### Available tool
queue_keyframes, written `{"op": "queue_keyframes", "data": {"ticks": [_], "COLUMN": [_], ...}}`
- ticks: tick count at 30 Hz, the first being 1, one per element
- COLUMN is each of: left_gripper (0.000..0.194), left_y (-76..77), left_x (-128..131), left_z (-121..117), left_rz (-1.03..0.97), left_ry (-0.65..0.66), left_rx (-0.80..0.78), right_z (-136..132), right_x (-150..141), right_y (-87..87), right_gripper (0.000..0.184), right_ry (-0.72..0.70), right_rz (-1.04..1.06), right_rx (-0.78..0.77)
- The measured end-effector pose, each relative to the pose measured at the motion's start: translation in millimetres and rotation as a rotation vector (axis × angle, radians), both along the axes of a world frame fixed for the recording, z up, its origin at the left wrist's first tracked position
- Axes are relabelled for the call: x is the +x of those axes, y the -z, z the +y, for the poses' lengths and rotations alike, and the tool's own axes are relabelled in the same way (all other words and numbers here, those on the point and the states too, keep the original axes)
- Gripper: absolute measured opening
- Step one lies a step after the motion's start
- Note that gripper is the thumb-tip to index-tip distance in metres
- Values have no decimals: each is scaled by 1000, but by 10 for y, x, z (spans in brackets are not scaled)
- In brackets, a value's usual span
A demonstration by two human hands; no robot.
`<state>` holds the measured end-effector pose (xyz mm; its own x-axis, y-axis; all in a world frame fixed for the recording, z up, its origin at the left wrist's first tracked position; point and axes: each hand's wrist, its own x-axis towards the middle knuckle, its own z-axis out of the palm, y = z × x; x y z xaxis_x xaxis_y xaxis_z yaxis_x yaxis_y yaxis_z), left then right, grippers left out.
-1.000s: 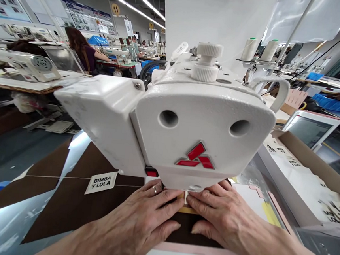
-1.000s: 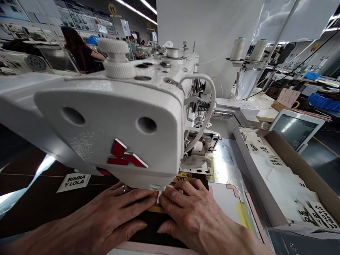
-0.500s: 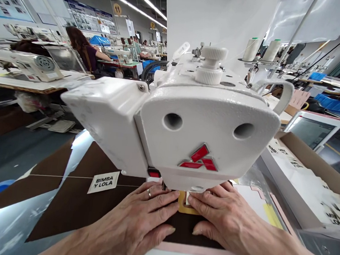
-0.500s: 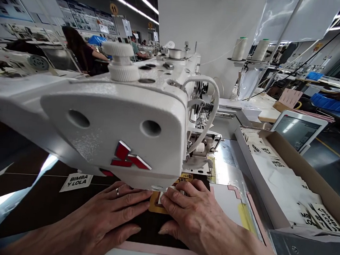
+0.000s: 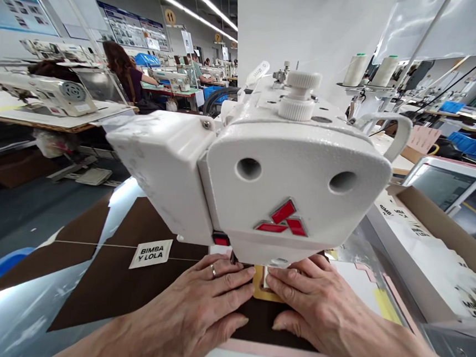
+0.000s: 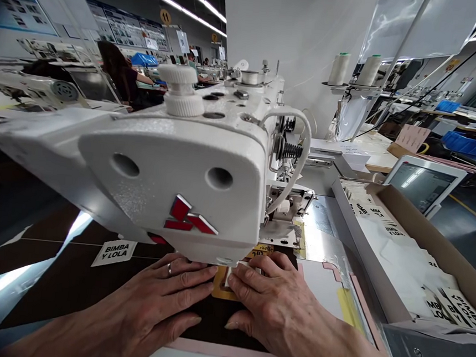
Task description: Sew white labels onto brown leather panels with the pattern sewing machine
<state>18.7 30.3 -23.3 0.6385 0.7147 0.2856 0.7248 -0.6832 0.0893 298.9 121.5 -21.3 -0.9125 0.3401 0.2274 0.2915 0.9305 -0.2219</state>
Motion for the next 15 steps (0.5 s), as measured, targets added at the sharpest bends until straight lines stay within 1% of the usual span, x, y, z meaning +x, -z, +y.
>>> {"op": "queue_keyframes", "data": {"ticks": [2,7,10,15], "left_gripper": [36,33,33,37], "left_y": [-25,-62,-54,-8], "left_x": [14,26,19,-7], "left_z": [-2,27,57,132], "left_rz": [-22,-63,-53,-58], "left_ry": [-4,-29,-50,-75], "left_rx": [14,20,-9,-45], "right_z": [-2,33,71,159], "right_x": [7,5,10,12], "right_y": [-2,3,15,28], "right_gripper": [50,45,43,37], "right_ry": [-2,-4,4,28], "right_rz": [-5,39,59,8], "right_rx": [-2,-5,-8,-38]}}
